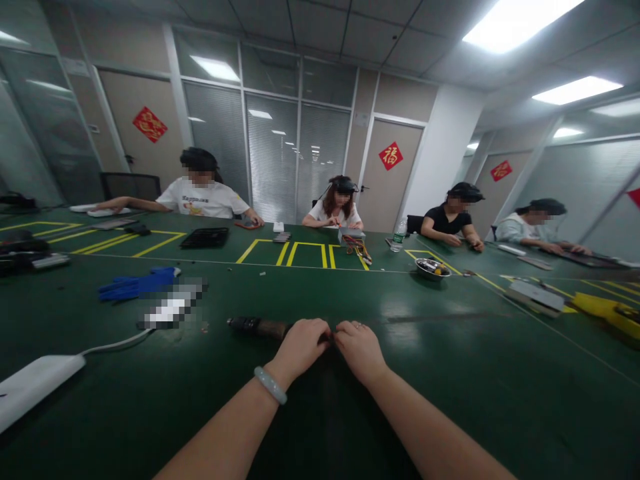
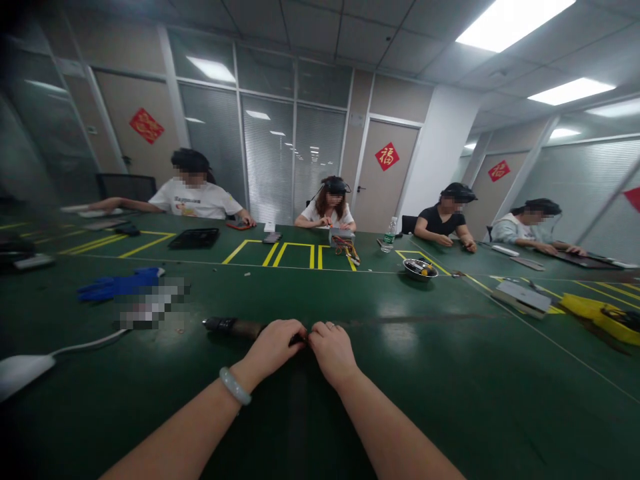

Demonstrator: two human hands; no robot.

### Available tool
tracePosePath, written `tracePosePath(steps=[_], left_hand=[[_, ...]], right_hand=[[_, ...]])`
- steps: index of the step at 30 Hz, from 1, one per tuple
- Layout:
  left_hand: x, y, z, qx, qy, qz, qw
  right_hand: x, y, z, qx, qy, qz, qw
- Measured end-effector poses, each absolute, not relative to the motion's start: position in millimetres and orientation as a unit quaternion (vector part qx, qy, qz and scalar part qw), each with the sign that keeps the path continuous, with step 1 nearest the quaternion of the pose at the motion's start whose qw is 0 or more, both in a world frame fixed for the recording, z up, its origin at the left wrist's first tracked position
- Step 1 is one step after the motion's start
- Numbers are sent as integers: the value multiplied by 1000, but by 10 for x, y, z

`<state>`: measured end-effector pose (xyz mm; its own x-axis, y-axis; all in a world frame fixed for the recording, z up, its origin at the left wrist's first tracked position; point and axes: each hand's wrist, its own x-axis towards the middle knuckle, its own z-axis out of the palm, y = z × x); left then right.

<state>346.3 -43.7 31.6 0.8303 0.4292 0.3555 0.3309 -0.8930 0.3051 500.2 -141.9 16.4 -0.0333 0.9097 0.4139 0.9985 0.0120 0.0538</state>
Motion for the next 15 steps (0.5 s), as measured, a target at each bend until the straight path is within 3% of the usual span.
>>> tracePosePath(steps=[15], left_hand=[[3290, -497, 440, 931, 155, 312, 112]], right_hand=[[5241, -1430, 272, -726, -671, -139, 60]])
